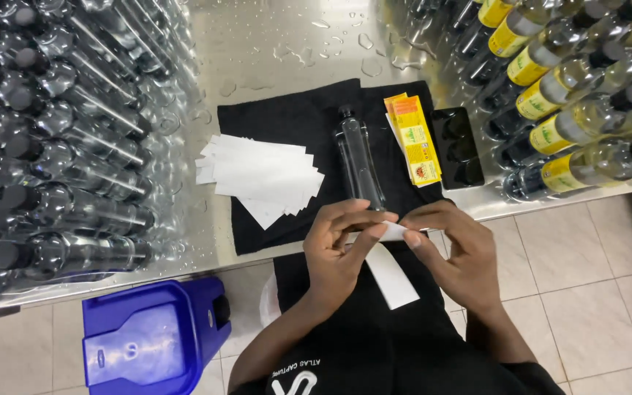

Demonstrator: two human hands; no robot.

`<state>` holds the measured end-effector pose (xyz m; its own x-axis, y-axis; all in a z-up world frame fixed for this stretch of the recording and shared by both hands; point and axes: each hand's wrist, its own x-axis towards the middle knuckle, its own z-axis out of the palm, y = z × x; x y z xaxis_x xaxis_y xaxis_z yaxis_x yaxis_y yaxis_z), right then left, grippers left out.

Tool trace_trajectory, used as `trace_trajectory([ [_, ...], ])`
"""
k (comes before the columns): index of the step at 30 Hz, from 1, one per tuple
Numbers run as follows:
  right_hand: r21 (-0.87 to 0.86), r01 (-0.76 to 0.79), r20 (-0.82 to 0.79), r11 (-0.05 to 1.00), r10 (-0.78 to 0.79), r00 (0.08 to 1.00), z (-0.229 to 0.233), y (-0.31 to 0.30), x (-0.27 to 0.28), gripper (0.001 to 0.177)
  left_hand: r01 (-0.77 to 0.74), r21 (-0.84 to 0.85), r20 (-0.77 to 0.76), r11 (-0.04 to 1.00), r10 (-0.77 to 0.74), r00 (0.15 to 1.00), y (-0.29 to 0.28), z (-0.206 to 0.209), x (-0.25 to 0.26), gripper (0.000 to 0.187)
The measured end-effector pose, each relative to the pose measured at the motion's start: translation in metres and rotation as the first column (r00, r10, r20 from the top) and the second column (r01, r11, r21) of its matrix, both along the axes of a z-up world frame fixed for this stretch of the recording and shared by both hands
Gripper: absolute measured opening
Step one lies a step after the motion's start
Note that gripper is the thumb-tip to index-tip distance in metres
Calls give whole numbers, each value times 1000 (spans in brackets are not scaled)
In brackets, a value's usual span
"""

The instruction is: Manually applying adhesive labels to clear plastic bottles on a production line table.

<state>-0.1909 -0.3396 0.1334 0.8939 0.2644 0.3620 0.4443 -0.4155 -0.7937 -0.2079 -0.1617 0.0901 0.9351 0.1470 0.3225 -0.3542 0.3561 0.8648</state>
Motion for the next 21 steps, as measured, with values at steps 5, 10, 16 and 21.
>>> trace_trajectory([
  [5, 197, 96, -149, 976, -67, 987, -42, -14, 8, 15, -177, 126, 133, 976, 160, 978, 3, -16, 7, 28],
  [10, 534, 330, -277, 778, -208, 938, -63, -14, 13, 30, -399, 393, 198, 828, 347, 917, 10, -47, -10, 13],
  [16, 528, 198, -138, 826, -147, 979, -80, -6, -1, 17, 75, 408, 164, 910, -154, 974, -9, -9, -10, 52],
  [21, 313, 40, -23, 949, -35, 999, -63, -8, 0, 16, -11, 351, 153, 936, -46, 987, -23, -3, 1, 35],
])
